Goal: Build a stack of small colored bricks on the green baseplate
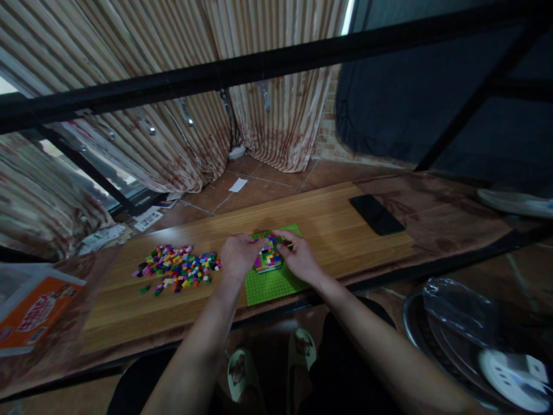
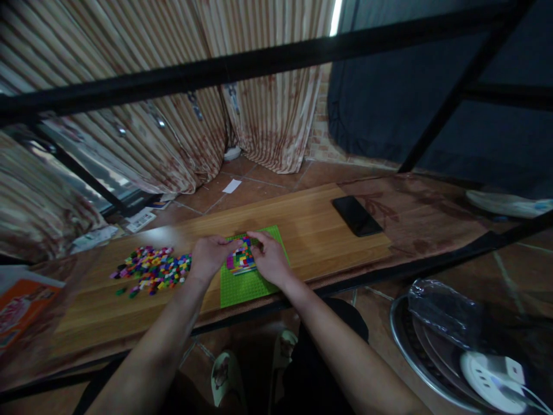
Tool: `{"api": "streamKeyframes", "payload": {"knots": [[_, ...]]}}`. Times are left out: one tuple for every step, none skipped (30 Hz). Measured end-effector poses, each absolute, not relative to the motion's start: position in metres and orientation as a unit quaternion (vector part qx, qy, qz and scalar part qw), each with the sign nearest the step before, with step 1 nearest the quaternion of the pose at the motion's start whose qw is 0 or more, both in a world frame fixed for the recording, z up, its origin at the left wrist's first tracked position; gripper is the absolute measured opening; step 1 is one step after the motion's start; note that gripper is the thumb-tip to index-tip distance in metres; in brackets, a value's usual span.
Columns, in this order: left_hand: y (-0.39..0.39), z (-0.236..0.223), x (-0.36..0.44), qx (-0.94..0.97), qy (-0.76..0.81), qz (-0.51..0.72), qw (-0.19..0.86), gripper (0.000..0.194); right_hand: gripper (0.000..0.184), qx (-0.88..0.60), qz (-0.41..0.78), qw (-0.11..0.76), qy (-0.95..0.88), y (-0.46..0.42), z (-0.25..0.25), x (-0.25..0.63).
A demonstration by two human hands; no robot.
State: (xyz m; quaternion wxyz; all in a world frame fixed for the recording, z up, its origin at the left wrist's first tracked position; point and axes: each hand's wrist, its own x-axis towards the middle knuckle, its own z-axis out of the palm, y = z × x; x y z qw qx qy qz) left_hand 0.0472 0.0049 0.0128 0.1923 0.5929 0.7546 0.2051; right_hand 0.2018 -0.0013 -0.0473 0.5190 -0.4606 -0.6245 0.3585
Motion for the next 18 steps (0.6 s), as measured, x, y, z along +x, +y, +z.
{"api": "streamKeyframes", "payload": {"knots": [[0.0051,0.0125,0.0473,0.589,0.759,0.203,0.19,0.038,0.036,-0.456,0.36,0.514,-0.631,0.0001,-0.048,0.2001],[0.0051,0.0122,0.0475,0.586,0.762,0.201,0.187,0.038,0.036,-0.453,0.36,0.511,-0.635,0.0013,-0.0486,0.1987],[0.005,0.012,0.0478,0.583,0.766,0.2,0.184,0.038,0.035,-0.452,0.36,0.51,-0.637,0.0023,-0.0491,0.1976],[0.0048,0.0118,0.0482,0.577,0.771,0.198,0.181,0.037,0.035,-0.452,0.358,0.51,-0.638,0.0032,-0.0496,0.197],[0.0044,0.0117,0.0485,0.57,0.777,0.196,0.18,0.037,0.034,-0.453,0.356,0.511,-0.638,0.004,-0.0502,0.1966],[0.0041,0.0116,0.0489,0.563,0.783,0.195,0.18,0.036,0.034,-0.454,0.354,0.511,-0.638,0.0047,-0.0509,0.1965],[0.0037,0.0117,0.0493,0.555,0.788,0.194,0.182,0.035,0.034,-0.455,0.351,0.511,-0.639,0.0052,-0.0517,0.1964],[0.0033,0.012,0.0498,0.548,0.793,0.193,0.184,0.035,0.034,-0.456,0.35,0.511,-0.639,0.0056,-0.0525,0.1962],[0.0029,0.0125,0.0502,0.543,0.796,0.19,0.188,0.035,0.034,-0.458,0.349,0.512,-0.637,0.0058,-0.0534,0.1959],[0.0025,0.0133,0.0507,0.54,0.798,0.187,0.19,0.035,0.034,-0.459,0.349,0.514,-0.635,0.0058,-0.0541,0.1954],[0.002,0.0142,0.0513,0.54,0.799,0.184,0.191,0.036,0.034,-0.46,0.349,0.516,-0.632,0.0056,-0.0547,0.1947],[0.0015,0.0152,0.0518,0.539,0.8,0.181,0.19,0.037,0.034,-0.462,0.349,0.518,-0.629,0.0053,-0.0551,0.1939],[0.001,0.0161,0.0522,0.539,0.801,0.18,0.189,0.038,0.034,-0.463,0.35,0.52,-0.626,0.0049,-0.0553,0.1931],[0.0006,0.0167,0.0524,0.536,0.802,0.183,0.19,0.039,0.034,-0.464,0.35,0.522,-0.624,0.0045,-0.0552,0.1926],[0.0003,0.017,0.0522,0.532,0.802,0.19,0.193,0.039,0.034,-0.465,0.351,0.523,-0.622,0.0042,-0.0548,0.1925],[0.0002,0.0167,0.0515,0.528,0.801,0.202,0.2,0.039,0.035,-0.466,0.35,0.524,-0.621,0.004,-0.0543,0.1931],[0.0002,0.0159,0.0502,0.523,0.797,0.22,0.208,0.039,0.036,-0.468,0.347,0.526,-0.619,0.0042,-0.0537,0.1946],[0.0004,0.0147,0.0481,0.517,0.791,0.243,0.217,0.038,0.036,-0.471,0.343,0.531,-0.615,0.0045,-0.0531,0.1971]]}}
